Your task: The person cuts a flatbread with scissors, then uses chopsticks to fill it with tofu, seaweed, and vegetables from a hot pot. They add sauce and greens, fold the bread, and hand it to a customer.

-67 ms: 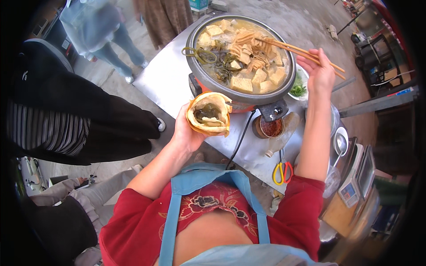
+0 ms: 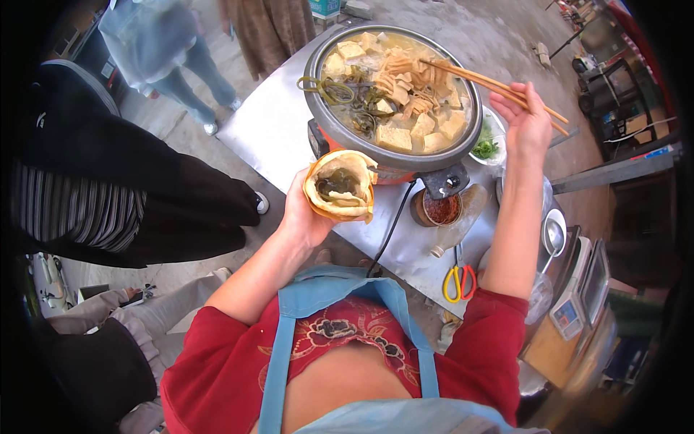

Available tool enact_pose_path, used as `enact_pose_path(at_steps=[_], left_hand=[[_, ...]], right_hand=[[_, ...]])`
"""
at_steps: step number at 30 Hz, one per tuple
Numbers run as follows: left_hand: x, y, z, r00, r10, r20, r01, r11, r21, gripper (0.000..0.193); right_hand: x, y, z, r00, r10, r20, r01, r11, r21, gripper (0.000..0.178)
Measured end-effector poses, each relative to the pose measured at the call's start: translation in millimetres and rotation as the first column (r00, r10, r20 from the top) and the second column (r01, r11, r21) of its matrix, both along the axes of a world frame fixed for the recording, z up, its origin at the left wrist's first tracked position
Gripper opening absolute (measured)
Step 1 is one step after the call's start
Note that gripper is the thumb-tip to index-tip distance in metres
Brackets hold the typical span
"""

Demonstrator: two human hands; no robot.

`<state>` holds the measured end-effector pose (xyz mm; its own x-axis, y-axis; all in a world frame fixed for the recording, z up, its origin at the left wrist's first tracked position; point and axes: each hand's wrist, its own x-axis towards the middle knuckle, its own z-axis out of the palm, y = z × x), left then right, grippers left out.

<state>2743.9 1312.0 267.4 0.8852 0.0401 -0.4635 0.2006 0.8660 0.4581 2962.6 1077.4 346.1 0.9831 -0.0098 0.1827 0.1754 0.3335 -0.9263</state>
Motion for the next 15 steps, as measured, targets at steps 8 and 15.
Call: enact_pose_path(at_steps=[8,15], left_hand=[[6,7,-10,1.0,0.019,0.021,-0.018,0.999,-0.04,0.05],[7,8,-7,1.0,0.006,-0.005,-0.006,1.0,0.009,0.05]], right_hand=[[-29,-26,37,0.989,0.049,0.137,-0.046,0.999,-0.022,0.027],[-79,-22,56,0.962,0.222,0.161,-0.227,0.974,0.017,0.027]])
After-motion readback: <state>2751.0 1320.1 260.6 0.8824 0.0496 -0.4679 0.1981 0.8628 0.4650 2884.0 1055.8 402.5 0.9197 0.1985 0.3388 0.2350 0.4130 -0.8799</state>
